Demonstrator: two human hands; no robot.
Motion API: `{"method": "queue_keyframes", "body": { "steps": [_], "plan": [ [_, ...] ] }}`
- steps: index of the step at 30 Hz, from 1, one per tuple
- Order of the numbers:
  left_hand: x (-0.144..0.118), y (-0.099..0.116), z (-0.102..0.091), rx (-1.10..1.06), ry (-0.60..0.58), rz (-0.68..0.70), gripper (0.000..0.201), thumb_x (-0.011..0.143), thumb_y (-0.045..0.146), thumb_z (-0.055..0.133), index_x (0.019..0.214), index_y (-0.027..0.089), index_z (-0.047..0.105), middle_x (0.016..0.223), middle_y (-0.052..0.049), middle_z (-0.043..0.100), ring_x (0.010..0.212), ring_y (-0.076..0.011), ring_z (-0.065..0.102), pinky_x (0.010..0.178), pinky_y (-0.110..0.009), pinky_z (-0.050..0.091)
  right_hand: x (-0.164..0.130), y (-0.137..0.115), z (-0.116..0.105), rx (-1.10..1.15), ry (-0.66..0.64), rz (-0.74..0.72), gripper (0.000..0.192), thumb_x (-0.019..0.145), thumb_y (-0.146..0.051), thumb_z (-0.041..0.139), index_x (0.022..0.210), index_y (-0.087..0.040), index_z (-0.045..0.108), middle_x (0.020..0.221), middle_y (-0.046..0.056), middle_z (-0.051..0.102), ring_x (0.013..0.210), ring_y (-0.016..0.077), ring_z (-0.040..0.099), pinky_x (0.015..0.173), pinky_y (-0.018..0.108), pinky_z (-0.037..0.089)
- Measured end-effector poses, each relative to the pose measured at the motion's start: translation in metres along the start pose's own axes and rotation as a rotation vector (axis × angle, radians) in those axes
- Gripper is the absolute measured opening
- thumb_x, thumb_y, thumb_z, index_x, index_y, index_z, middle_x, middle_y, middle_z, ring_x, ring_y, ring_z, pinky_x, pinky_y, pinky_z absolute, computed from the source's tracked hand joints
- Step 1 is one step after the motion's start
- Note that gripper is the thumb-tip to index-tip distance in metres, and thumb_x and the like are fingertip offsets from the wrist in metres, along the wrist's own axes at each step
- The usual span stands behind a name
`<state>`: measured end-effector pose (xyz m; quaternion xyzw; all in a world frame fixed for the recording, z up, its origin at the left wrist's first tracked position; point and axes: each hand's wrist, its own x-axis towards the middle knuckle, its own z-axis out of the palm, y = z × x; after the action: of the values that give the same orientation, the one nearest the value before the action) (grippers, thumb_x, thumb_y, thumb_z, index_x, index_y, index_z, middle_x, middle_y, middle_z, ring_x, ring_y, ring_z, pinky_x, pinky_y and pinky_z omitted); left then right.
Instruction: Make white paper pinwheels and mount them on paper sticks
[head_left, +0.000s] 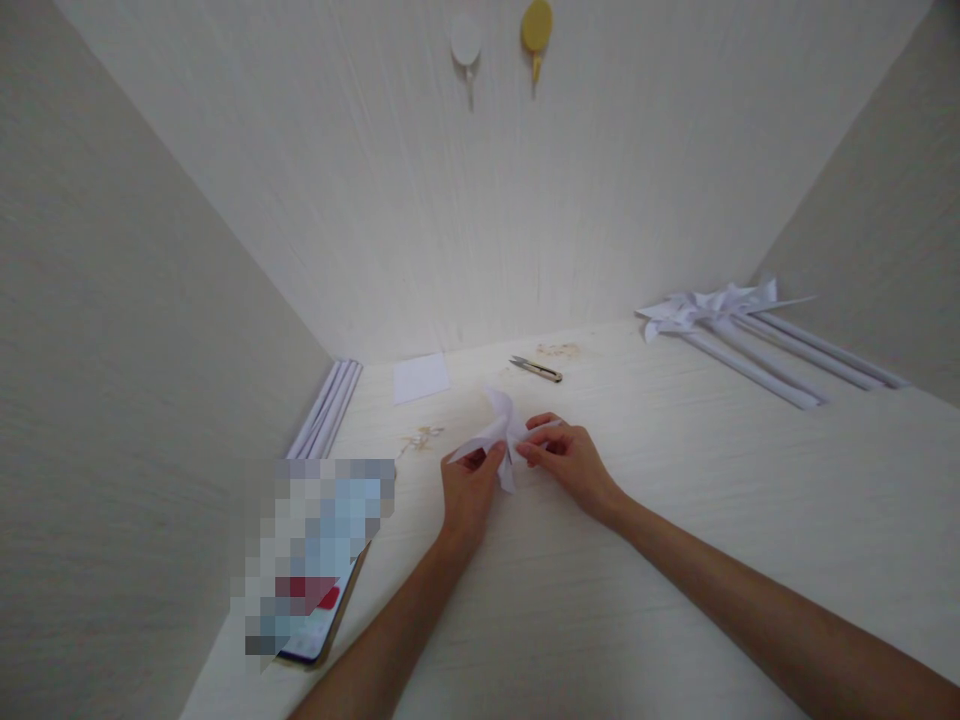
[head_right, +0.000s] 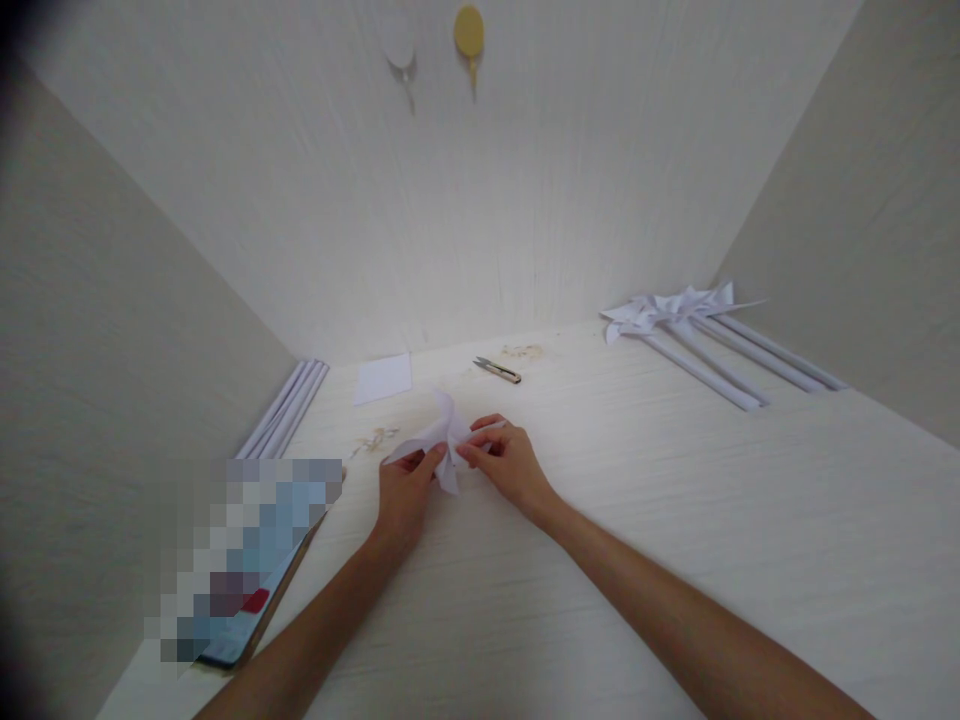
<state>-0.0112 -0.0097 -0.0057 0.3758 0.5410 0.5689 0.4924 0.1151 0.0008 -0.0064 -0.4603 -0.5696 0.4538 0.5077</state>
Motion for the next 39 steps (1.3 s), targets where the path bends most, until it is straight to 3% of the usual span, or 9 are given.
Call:
{"method": "queue_keyframes", "body": {
  "steps": [8,21,33,39],
  "plan": [
    [-0.0015,0.0016,0.0016,0.084,-0.019,0.088,0.009,0.057,0.022,0.063,0.060,0.015,0.067,0.058,0.000,0.065,0.055,-0.0107,0.056,0.056,-0.022,0.044,0.0003,0.0031,0.0016,-0.077,0.035,-0.019,0.022,0.062,-0.033,0.060,0.047,-0.016,0.059,0.076,0.004,0.053,0.060,0.0107,0.049,0.046,0.022,0.036],
    [-0.0044,0.0030,0.0020,0.143,-0.033,0.090,0.010,0.058,0.022,0.063,0.063,0.015,0.067,0.060,0.000,0.066,0.056,-0.0116,0.058,0.054,-0.021,0.045,-0.0016,0.0015,0.0031,-0.114,0.058,-0.020,0.023,0.065,-0.030,0.060,0.047,-0.015,0.057,0.074,0.002,0.053,0.049,0.0060,0.046,0.044,0.021,0.036],
    [-0.0054,0.0063,0.0023,0.115,-0.057,0.078,0.010,0.057,0.023,0.064,0.063,0.015,0.067,0.059,0.000,0.065,0.055,-0.0115,0.056,0.055,-0.022,0.044,-0.0021,-0.0002,0.0022,-0.127,0.070,-0.038,0.022,0.065,-0.029,0.060,0.048,-0.016,0.057,0.073,0.003,0.054,0.057,0.0094,0.049,0.048,0.022,0.038],
    [-0.0035,0.0031,-0.0001,0.165,-0.078,0.121,0.010,0.057,0.024,0.064,0.052,0.015,0.063,0.049,0.002,0.057,0.048,-0.0082,0.048,0.049,-0.019,0.038,-0.0021,0.0014,0.0020,-0.116,0.077,-0.049,0.021,0.064,-0.030,0.061,0.049,-0.016,0.058,0.075,0.003,0.054,0.059,0.0100,0.049,0.049,0.022,0.037]
  ]
}}
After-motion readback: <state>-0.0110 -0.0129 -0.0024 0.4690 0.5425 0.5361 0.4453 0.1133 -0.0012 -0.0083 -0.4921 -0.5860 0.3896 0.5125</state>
